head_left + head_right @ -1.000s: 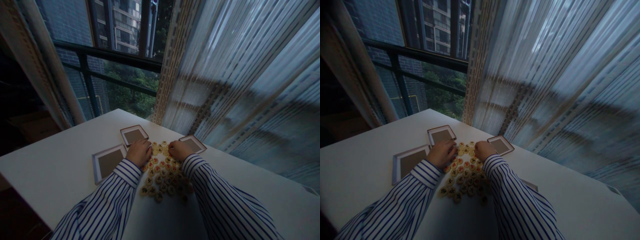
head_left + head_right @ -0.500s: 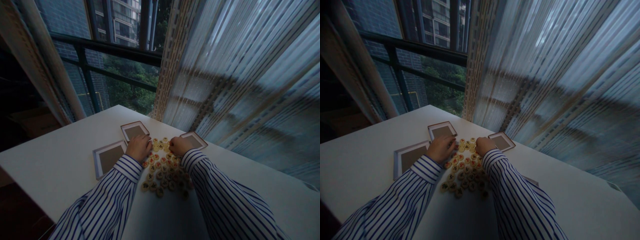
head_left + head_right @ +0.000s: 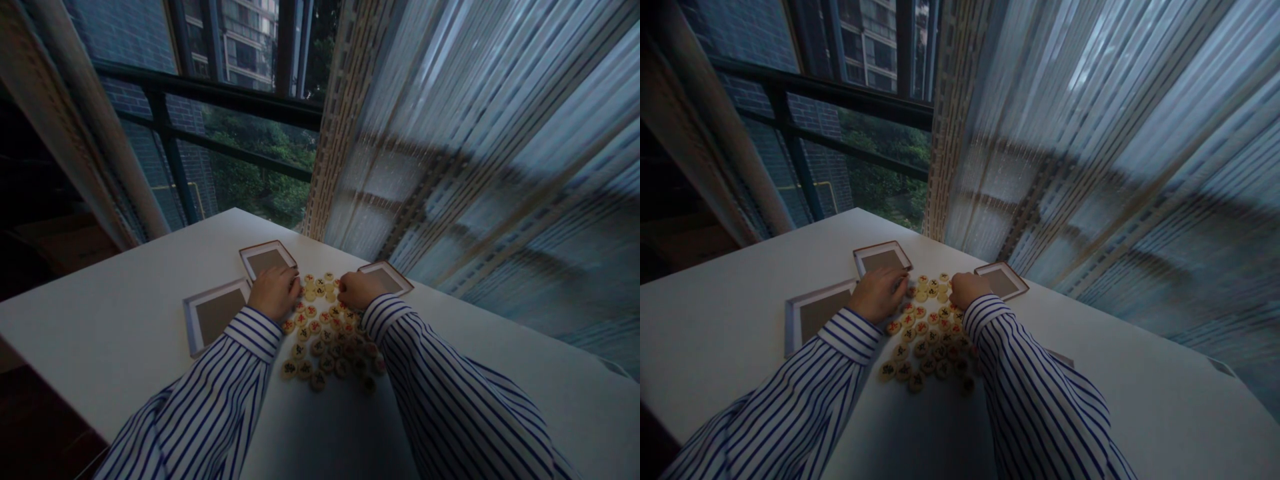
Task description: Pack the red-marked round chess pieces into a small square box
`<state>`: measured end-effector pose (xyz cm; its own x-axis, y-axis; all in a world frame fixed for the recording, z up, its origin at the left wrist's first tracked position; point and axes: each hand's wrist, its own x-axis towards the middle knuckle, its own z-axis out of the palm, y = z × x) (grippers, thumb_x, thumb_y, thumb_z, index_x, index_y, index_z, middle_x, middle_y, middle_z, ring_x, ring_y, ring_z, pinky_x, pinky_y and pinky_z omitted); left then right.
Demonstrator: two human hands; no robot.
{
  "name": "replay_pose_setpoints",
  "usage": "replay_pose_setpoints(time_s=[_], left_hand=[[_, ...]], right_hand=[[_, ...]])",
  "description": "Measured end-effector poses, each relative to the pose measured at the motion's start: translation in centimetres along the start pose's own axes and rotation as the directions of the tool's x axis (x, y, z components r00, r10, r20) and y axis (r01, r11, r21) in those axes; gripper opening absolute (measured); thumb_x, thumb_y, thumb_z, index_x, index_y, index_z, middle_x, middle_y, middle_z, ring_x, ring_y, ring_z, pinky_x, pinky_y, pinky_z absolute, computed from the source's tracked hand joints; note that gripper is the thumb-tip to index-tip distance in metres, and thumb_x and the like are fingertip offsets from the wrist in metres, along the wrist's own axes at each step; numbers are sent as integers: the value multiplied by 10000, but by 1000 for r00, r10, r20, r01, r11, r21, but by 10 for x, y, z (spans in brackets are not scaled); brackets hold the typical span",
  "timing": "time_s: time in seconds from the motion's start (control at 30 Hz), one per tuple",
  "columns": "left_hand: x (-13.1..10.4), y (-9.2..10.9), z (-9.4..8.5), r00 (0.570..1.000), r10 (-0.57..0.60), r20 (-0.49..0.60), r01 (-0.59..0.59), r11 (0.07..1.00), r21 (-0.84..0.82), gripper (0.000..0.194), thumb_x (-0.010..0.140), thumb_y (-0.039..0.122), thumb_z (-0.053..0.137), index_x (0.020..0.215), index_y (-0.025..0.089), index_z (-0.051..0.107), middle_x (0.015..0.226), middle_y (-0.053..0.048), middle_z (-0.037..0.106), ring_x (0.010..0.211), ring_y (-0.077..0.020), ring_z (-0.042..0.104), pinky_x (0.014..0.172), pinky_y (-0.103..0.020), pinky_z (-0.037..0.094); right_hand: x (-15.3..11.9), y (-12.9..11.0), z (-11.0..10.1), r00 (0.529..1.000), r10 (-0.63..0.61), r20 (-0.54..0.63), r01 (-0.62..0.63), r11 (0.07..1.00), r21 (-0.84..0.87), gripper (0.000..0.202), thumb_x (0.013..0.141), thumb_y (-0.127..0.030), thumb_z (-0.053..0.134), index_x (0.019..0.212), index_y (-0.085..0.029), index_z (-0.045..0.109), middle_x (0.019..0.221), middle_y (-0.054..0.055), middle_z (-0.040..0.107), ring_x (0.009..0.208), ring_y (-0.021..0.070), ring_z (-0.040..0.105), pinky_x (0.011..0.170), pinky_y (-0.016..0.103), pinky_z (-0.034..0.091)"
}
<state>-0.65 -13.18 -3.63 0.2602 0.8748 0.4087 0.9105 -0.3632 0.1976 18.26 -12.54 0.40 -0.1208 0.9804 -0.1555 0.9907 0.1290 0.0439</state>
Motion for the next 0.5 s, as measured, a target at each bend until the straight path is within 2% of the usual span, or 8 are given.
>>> replay_pose_setpoints(time_s=[0.17, 0.27, 0.37, 0.4, 0.43, 0.5], left_hand=[[0, -2, -2, 999, -16, -33, 16, 1000, -8, 310, 853, 253, 383, 1000, 151, 636, 946, -96, 682, 899, -250, 601, 768, -367, 438], [0, -3, -4, 996, -48, -76, 47, 999, -9, 309, 857, 253, 379, 998, 159, 636, 938, -91, 681, 897, -246, 601, 759, -356, 437], [0, -3, -6, 992, -69, -102, 69, 998, -4, 303, 855, 258, 381, 989, 163, 635, 932, -91, 681, 897, -251, 600, 755, -358, 437], [0, -3, -6, 993, -68, -102, 68, 998, -6, 302, 853, 259, 382, 992, 165, 633, 936, -91, 681, 899, -249, 600, 757, -358, 437], [0, -2, -6, 993, -65, -99, 64, 998, -7, 301, 852, 258, 382, 997, 167, 630, 942, -90, 681, 900, -247, 600, 759, -356, 437], [0, -3, -5, 994, -59, -96, 59, 998, -8, 303, 849, 256, 382, 1007, 167, 626, 959, -92, 679, 904, -246, 599, 763, -355, 438]], right_hand=[[2, 6, 2, 999, -25, -32, 29, 991, 131, 193, 701, -191, 564, 860, -164, 670, 919, 115, 678, 883, 247, 617, 733, 333, 458], [3, 12, 0, 998, -52, -42, 62, 962, 265, 218, 728, -201, 567, 924, -149, 646, 948, 84, 674, 859, 183, 615, 733, 268, 460], [1, 20, -2, 995, -96, -24, 97, 898, 429, 258, 781, -205, 532, 1021, -135, 596, 921, 52, 678, 767, 108, 618, 641, 186, 466], [-1, 22, -3, 993, -114, -9, 102, 845, 525, 269, 796, -210, 516, 1047, -134, 577, 881, 44, 681, 724, 95, 617, 589, 170, 461], [-3, 25, -3, 990, -140, 14, 94, 736, 671, 278, 802, -210, 511, 1064, -129, 562, 835, 40, 679, 688, 92, 617, 540, 162, 451], [-9, 30, -4, 982, -187, 36, 49, 432, 901, 250, 798, -204, 522, 1035, -136, 564, 752, 23, 661, 672, 94, 625, 493, 147, 436]])
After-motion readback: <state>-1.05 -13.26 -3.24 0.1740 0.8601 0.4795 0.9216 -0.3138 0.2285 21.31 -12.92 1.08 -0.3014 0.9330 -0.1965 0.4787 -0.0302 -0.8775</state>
